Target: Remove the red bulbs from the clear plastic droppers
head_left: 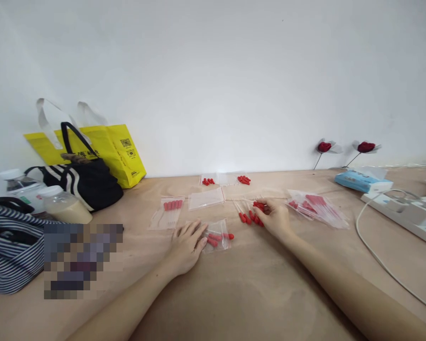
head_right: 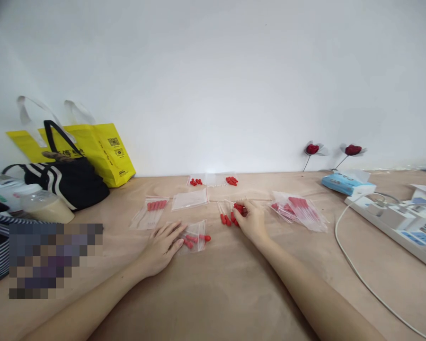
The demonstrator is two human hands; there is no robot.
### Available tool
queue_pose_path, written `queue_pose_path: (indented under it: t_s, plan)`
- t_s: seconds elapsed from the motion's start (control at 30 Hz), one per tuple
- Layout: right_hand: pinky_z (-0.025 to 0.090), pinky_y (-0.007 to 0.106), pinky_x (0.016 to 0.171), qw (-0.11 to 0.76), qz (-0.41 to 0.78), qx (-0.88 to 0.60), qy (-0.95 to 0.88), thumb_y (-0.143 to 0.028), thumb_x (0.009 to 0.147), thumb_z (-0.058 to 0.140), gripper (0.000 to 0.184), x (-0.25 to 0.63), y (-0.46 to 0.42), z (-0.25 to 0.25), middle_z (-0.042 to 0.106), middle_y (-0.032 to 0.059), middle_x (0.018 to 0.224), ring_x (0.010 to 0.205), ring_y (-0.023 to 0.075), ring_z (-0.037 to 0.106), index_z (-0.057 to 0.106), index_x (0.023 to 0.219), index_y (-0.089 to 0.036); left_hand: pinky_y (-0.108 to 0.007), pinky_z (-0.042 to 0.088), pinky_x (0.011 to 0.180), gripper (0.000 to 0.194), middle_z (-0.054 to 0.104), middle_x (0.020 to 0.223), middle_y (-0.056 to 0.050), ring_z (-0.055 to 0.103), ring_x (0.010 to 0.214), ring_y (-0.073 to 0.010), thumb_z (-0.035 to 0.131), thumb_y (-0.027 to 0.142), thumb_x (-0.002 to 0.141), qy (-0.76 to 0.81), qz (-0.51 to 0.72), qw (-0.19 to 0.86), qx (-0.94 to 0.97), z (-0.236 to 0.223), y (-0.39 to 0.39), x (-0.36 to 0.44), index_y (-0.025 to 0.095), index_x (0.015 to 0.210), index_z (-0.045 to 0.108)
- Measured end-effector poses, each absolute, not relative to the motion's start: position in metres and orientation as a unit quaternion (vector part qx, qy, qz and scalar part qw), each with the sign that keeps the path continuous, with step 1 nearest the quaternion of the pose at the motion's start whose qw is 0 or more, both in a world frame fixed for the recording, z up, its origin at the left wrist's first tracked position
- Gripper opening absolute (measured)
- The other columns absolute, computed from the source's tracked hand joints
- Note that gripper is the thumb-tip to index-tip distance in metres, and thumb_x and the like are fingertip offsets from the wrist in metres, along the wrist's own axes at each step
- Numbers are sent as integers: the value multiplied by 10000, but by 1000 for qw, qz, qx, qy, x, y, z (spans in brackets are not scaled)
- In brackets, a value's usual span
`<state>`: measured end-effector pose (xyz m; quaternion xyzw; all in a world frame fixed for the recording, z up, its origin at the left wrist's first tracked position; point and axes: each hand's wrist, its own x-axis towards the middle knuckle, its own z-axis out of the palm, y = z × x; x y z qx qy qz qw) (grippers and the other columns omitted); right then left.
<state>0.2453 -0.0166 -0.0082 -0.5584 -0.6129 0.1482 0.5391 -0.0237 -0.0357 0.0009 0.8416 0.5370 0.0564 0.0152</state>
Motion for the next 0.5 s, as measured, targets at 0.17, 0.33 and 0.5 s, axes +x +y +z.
queue_pose_path:
  t_s: [0.17, 0.33, 0.5]
  plan:
    - [437, 251, 615, 436, 4, -572, -694, -293, 756, 485, 200, 238, -10, -17, 599, 43, 742, 640, 140, 557, 625, 843, -181, -436, 232, 980, 426, 350, 1354, -33, 305, 1228, -215, 261, 393, 870, 538, 56, 12, 841, 1, -36, -24, 272, 1260, 383]
    - [427, 246, 653, 344, -26, -565, -750, -274, 831, 415, 215, 232, -13, -21, 604, 58, 885, 755, 154, 565, 616, 857, -201, -431, 236, 975, 424, 355, 1351, -34, 311, 1222, -214, 261, 388, 871, 535, 60, 9, 843, 0, -37, -25, 271, 1259, 384]
    - [410, 271, 702, 304, -76, -567, -762, -288, 845, 408, 256, 228, -16, -19, 599, 85, 915, 852, 188, 540, 575, 1005, -181, -425, 243, 969, 416, 367, 1343, -31, 320, 1216, -212, 266, 390, 872, 532, 69, 9, 844, -2, -37, -25, 276, 1253, 390]
